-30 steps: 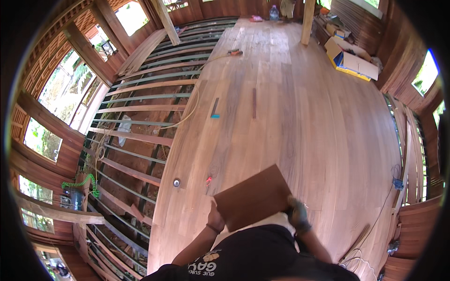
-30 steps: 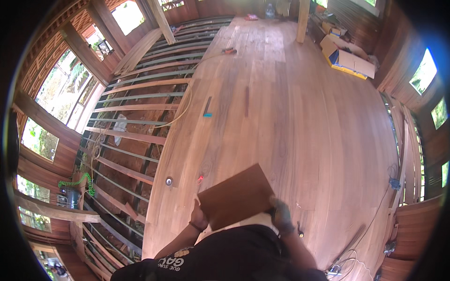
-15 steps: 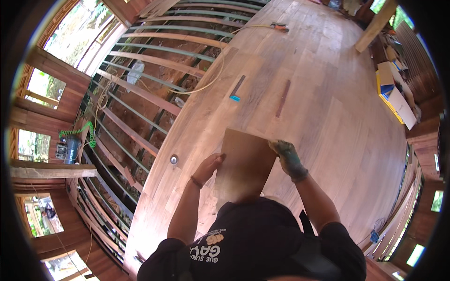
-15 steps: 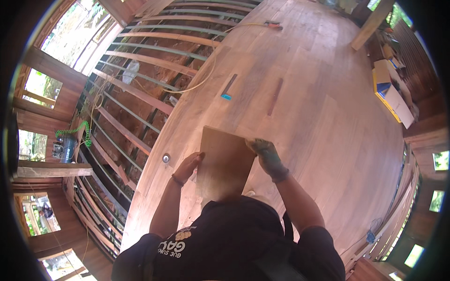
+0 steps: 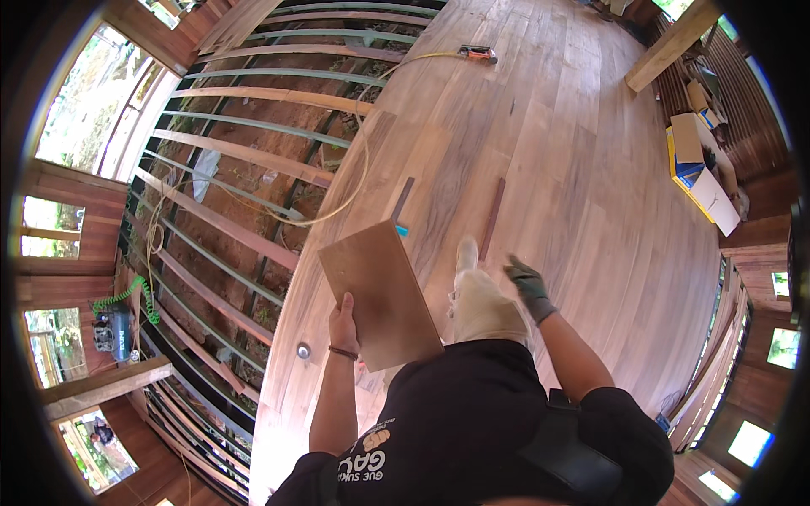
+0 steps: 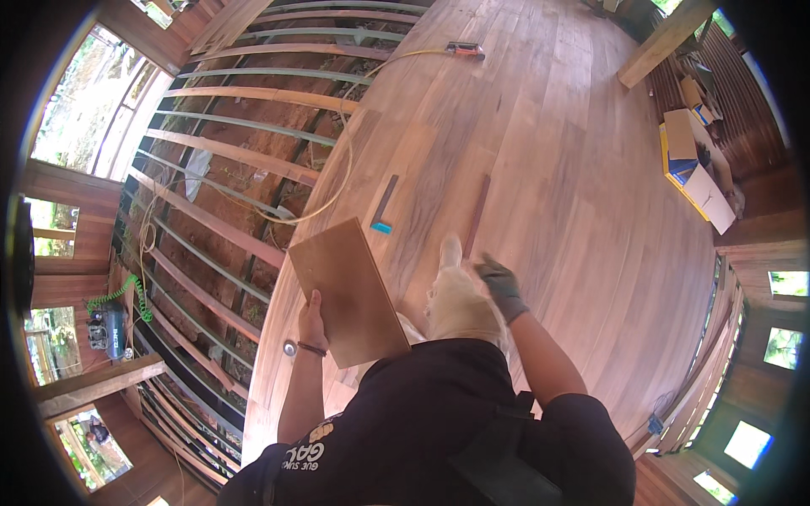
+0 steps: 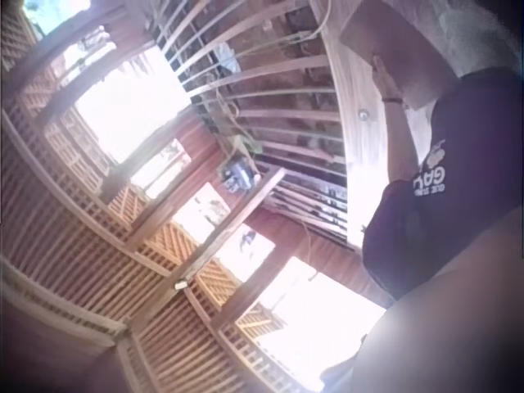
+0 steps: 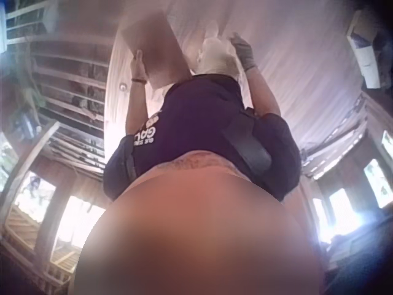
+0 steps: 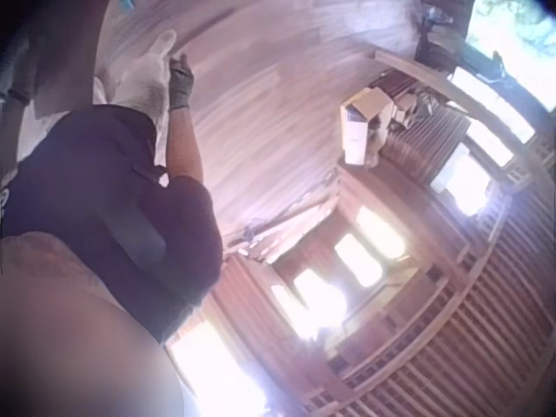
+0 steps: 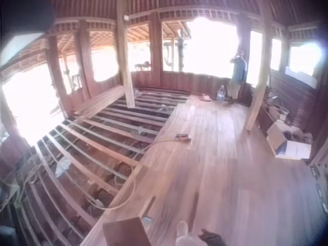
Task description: The person measures and marks a wood plank on the floor using a ruler and utility knife, then carries it to a miter saw and cuts it. The person then carries the cut piece back to the floor area.
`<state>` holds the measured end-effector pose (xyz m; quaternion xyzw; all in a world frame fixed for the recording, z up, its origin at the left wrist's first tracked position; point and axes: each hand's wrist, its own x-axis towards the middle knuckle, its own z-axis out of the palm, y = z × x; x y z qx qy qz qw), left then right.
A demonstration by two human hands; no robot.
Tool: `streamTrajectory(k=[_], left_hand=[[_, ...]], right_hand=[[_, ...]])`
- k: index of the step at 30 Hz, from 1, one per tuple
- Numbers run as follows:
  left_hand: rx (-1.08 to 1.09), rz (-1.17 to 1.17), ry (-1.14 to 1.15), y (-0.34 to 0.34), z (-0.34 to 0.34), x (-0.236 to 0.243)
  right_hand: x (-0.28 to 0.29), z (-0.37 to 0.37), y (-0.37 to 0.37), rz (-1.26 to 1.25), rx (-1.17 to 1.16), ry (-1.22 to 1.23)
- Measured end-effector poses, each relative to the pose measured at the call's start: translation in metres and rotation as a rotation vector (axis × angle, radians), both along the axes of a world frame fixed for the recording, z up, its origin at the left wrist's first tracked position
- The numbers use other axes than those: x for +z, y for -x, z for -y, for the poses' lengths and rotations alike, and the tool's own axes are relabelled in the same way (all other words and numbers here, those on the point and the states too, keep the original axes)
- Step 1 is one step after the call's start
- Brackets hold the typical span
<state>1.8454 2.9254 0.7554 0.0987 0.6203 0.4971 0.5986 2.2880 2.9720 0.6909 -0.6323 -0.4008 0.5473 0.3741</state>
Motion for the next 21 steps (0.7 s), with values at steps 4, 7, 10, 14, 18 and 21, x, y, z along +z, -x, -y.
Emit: streamTrajectory(k=[4,7,10,14,18,21], left_hand=[[0.072,-0.104,-0.06,-0.02,-0.134,-0.057],[0.098,-0.243,0.01,-0.039,-0.237,-0.13],[0.053,-0.52,-0.064,-0.062,-0.343,-0.218],[-0.293,-0.904,0.317,-0.075,-0.453,-0.344],[-0.664,-0.812,0.373,-0.073,-0.513,-0.49],[-0.806,-0.984,0.334,-0.067,-0.534,-0.592]], right_hand=[[-0.091,-0.066,-0.117,0.057,-0.116,0.211],[-0.189,-0.172,-0.174,0.552,0.175,0.315],[-0.301,-0.341,-0.212,0.969,0.638,0.305],[-0.384,-0.564,-0.213,1.035,0.704,0.168],[-0.509,-0.706,-0.182,0.732,0.428,0.06],[-0.647,-0.792,-0.155,0.949,0.655,-0.08]])
